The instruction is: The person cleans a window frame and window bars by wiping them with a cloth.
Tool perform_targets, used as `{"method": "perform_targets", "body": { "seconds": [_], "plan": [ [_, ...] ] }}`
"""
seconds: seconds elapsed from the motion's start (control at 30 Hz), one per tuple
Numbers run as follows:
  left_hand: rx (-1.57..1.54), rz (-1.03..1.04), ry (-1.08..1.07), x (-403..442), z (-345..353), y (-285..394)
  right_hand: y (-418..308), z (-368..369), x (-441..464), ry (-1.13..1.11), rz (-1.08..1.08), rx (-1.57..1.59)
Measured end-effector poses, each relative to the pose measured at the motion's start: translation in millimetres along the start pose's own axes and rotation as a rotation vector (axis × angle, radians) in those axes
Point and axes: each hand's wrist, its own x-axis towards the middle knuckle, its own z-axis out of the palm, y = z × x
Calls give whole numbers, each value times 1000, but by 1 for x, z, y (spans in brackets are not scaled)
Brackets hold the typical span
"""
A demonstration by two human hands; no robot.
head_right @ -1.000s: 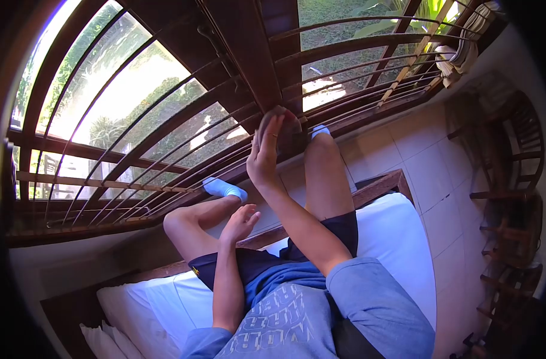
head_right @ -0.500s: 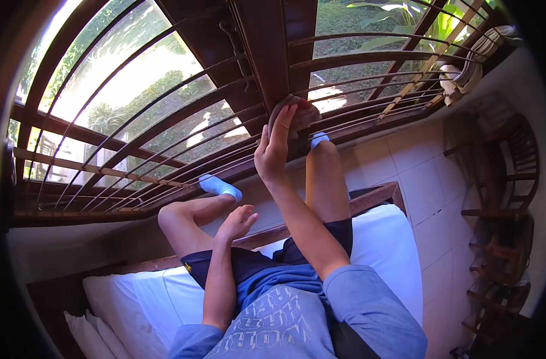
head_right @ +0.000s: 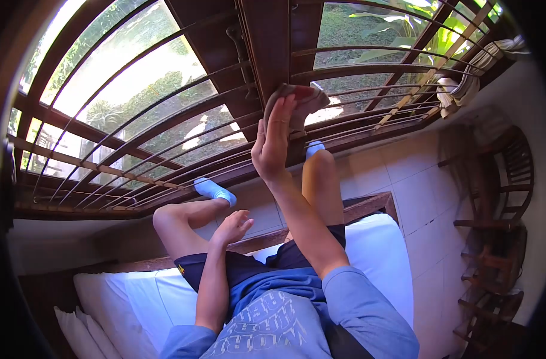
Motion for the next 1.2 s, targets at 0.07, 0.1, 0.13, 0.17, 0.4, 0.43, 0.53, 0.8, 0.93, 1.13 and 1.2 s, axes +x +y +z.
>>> {"method": "perform_targets", "body": {
  "seconds": [0.07, 0.1, 0.13, 0.17, 0.4, 0.43, 0.53, 0.8, 0.93, 1.13, 1.2],
  "plan": [
    [3, 30, 18, 4, 2, 0, 6, 0, 0, -22, -63, -27],
    [2, 29, 19, 6, 2, 0, 13, 5, -11, -35, -35, -31],
    [2, 27, 19, 8, 3, 1, 22, 12, -26, -48, -7, -35],
    [3, 24, 18, 8, 4, 2, 27, 16, -38, -61, 24, -40],
    [14, -7, 16, 4, 4, 2, 21, 28, -54, -4, 133, 93],
    [11, -10, 19, 4, 4, 3, 19, 26, -45, 12, 108, 63],
    [-8, -32, 21, -3, 2, 3, 7, 19, -21, 48, 35, -26],
    [4, -43, -19, 1, -3, 15, 35, 22, -49, -100, -48, -138],
    [23, -32, -27, 3, -1, 15, 44, 28, -73, -117, 28, -90],
    [23, -89, -29, -9, -8, 17, 30, 28, -45, -52, -26, -40],
    [27, -104, -53, -12, -9, 18, 25, 21, -30, -32, -109, -89]
  ]
}}
